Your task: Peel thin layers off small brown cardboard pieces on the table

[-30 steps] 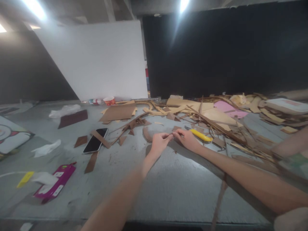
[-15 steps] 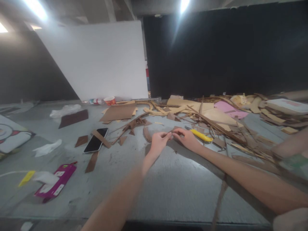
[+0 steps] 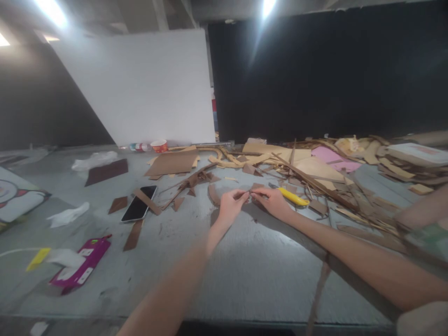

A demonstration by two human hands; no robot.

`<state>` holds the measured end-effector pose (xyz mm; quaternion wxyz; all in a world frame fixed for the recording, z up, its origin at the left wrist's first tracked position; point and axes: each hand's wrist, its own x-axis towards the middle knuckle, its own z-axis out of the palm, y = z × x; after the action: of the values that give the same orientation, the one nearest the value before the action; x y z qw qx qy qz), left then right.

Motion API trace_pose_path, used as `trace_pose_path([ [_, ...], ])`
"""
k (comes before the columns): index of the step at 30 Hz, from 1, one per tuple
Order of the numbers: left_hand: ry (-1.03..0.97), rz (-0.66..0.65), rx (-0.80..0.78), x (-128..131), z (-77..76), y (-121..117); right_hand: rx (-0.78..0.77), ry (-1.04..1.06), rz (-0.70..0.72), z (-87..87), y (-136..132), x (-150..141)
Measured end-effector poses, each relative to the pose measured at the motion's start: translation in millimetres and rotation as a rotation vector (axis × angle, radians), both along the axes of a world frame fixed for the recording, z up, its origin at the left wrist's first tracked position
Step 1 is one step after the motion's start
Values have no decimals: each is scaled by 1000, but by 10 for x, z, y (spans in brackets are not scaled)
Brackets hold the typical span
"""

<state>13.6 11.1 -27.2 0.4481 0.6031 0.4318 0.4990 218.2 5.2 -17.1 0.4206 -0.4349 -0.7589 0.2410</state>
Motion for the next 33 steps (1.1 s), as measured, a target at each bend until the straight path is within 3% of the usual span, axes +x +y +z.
trace_pose_path([
  [12,78,-53,-7,-43,32,-1,-17,-23,62,111,-43,-10],
  [25,45,-39,-64,46,57,-64,-78,93,-50,89,-35,14],
  [33,-12,-117,-101,68,18,-51,-155,181,4,29,29,65],
])
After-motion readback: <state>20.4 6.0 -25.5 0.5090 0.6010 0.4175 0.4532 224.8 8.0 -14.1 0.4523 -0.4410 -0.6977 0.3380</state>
